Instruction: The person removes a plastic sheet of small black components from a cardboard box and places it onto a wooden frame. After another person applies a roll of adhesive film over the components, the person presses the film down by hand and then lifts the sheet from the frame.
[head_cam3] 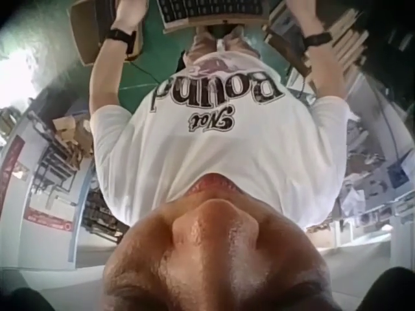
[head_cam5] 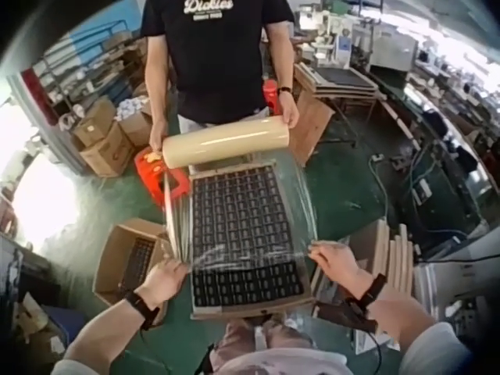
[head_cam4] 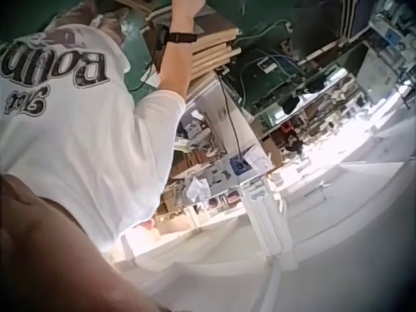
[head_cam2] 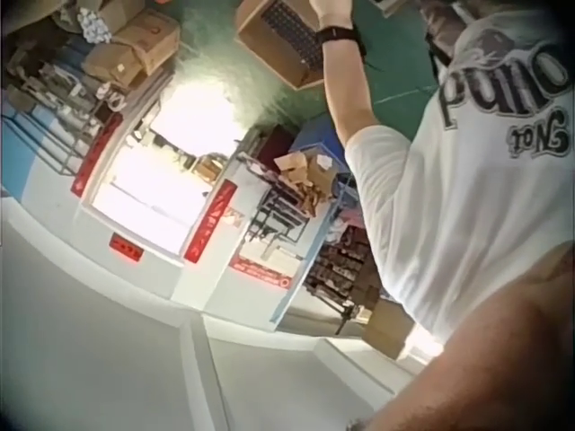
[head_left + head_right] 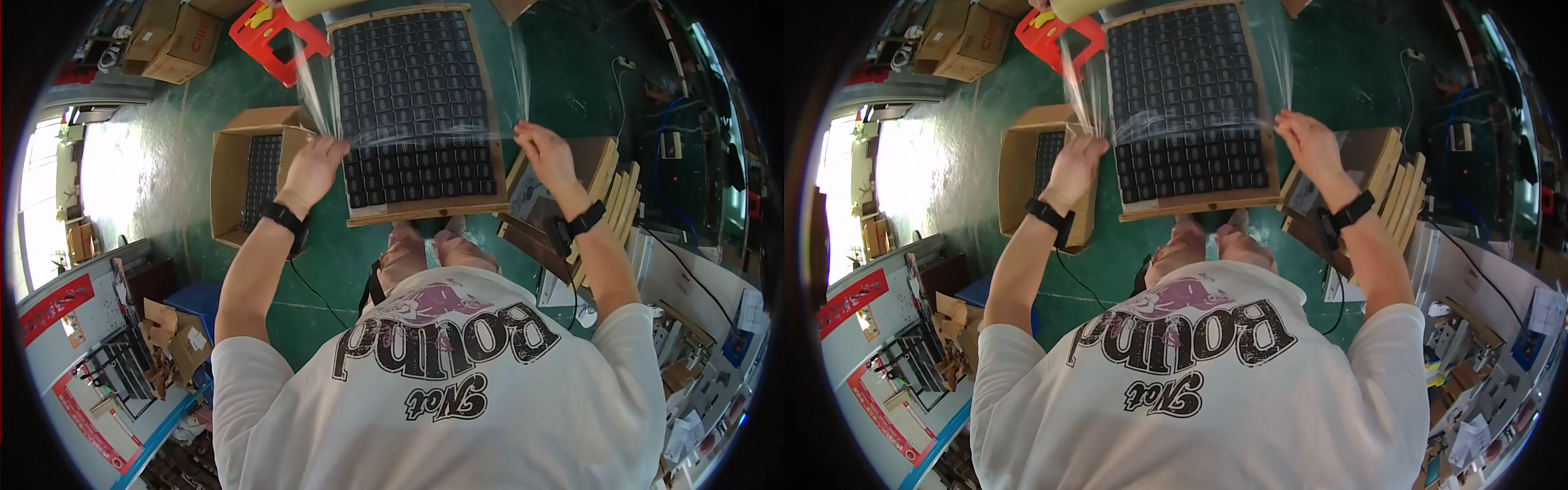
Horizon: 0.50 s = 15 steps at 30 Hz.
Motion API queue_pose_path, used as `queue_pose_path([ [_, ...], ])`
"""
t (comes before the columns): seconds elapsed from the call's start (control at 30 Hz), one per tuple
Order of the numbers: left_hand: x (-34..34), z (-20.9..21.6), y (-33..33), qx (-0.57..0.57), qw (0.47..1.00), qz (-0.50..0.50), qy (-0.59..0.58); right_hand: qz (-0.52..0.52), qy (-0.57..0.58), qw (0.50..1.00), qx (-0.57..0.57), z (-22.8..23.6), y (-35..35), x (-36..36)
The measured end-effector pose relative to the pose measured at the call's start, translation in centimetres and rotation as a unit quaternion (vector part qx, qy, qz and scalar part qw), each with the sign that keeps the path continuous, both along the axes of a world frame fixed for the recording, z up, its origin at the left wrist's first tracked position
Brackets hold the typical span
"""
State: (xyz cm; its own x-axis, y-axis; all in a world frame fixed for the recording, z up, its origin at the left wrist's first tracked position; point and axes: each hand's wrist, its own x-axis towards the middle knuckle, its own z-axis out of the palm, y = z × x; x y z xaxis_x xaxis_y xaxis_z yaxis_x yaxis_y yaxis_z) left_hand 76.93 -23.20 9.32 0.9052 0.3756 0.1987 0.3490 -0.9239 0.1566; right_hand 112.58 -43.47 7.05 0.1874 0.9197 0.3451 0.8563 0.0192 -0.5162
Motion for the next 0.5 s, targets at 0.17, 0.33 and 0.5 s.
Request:
queue_pose_path([
  [0.17, -2.1, -3.6, -4.9, -0.062, 0.998, 0.013, 0.021, 0.020, 0.046, 0.998, -0.038, -3.5, -4.9, -2.4],
  [0.33, -3.0, -6.1, -8.3, -0.112, 0.989, 0.039, 0.085, 0.015, 0.055, 0.995, -0.076, -6.6, -8.2, -4.1],
  [0.5, -3.1, -8.0, -10.0, -0.124, 0.982, 0.050, 0.136, 0.017, 0.041, 0.993, -0.113, -9.6, -9.7, -4.6],
])
